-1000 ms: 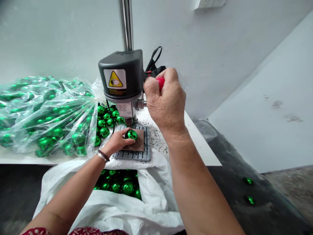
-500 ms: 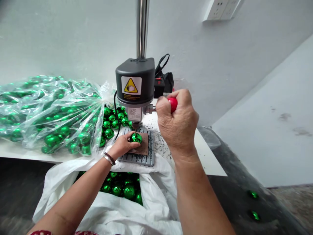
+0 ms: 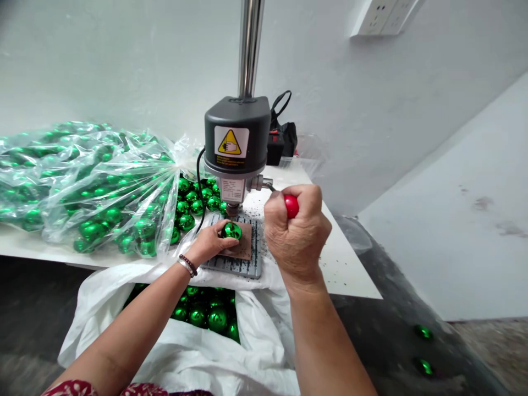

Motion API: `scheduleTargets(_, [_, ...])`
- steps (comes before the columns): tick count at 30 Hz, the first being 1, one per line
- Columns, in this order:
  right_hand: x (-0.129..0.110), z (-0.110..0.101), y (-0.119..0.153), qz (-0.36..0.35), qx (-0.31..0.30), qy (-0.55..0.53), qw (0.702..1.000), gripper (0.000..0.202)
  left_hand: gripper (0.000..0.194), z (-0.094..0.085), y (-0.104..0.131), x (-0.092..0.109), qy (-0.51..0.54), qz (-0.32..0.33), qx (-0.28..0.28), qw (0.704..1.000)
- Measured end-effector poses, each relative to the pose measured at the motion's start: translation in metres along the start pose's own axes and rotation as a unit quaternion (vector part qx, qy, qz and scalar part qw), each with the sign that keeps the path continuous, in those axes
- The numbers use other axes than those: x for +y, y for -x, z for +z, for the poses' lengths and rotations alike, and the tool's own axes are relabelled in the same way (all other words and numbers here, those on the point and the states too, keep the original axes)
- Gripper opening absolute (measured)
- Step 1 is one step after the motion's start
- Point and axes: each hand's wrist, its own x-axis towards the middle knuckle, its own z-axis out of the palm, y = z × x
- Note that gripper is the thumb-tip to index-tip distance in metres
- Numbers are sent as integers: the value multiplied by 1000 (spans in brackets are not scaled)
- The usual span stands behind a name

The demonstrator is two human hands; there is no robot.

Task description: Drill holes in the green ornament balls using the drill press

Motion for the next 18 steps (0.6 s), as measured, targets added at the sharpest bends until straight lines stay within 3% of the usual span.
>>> scheduleTargets(11, [7,11,24,7,66,-10,998,22,47,1,1,-3,0,9,3,1000])
scheduleTargets(18, [23,19,41,3,89,-21,996,24,40,2,2,-2,14,19,19,1000])
